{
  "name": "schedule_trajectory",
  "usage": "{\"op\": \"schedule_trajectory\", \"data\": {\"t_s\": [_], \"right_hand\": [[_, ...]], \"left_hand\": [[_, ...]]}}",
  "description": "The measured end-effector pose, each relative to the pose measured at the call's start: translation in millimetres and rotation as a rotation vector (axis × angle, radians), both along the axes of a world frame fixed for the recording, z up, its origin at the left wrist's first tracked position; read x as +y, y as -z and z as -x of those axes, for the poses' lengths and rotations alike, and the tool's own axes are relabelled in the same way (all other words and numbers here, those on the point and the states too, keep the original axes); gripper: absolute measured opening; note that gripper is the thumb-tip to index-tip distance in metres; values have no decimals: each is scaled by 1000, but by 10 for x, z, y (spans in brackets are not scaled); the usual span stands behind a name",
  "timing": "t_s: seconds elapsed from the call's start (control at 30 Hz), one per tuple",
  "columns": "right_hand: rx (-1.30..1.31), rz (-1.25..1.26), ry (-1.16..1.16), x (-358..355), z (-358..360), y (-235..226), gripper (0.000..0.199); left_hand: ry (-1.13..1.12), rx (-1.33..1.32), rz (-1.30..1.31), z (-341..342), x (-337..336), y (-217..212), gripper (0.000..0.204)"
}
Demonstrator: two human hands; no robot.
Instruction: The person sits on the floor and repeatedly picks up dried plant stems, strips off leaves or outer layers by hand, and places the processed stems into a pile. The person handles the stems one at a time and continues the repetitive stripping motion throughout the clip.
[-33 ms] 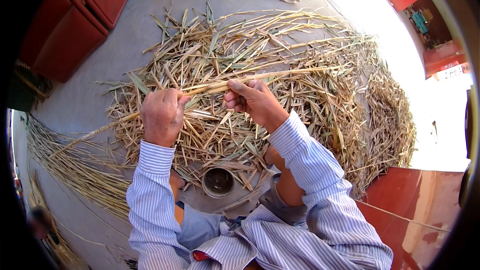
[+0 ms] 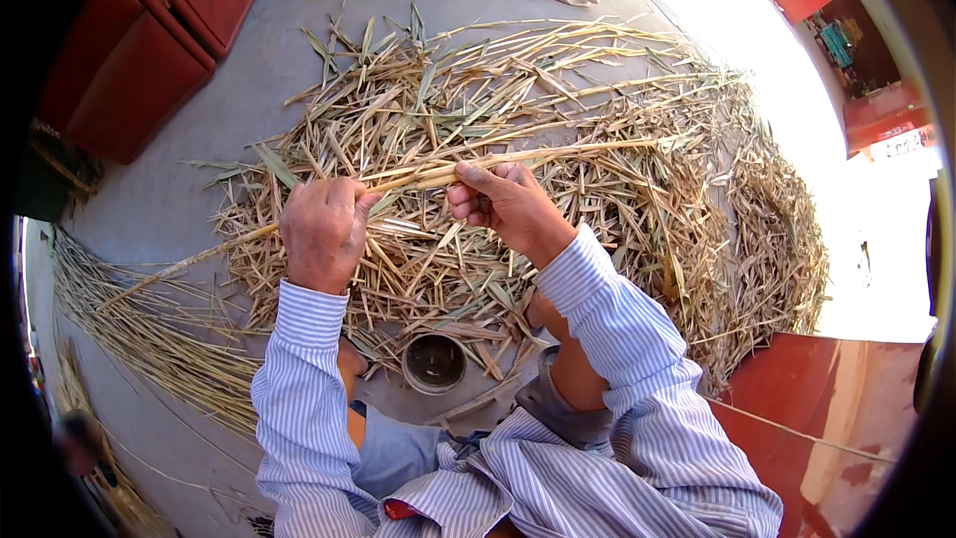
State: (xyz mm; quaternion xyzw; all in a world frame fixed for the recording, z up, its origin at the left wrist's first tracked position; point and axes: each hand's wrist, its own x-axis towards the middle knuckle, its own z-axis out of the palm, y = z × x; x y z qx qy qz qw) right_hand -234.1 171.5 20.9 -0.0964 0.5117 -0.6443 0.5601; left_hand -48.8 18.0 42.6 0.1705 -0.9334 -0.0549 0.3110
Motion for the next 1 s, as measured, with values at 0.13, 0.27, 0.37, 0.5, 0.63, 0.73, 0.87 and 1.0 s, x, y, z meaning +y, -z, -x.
{"op": "schedule_trajectory", "data": {"t_s": [0.13,0.27,0.37,0.5,0.63,0.73,0.87,1.0], "right_hand": [[-128,-65,55,69,-111,24,20],[-175,-97,-9,138,-247,61,20],[-212,-151,-179,187,-567,21,23],[-275,-180,-70,67,-392,228,25],[-252,-146,1,72,-45,193,42],[-216,9,246,106,441,218,22],[-185,16,341,148,634,341,23],[-170,27,280,23,339,257,23]], "left_hand": [[15,-33,33,-34,6,53,21],[-17,-39,50,-35,7,113,21],[-156,-87,74,-114,-162,208,20],[-88,-6,29,-152,-237,-12,19],[3,-40,-45,-237,-290,-95,18],[39,-118,-104,-380,-325,-252,19],[7,-141,-212,-574,-430,-236,18],[39,-113,-196,-504,-324,-247,16]]}}
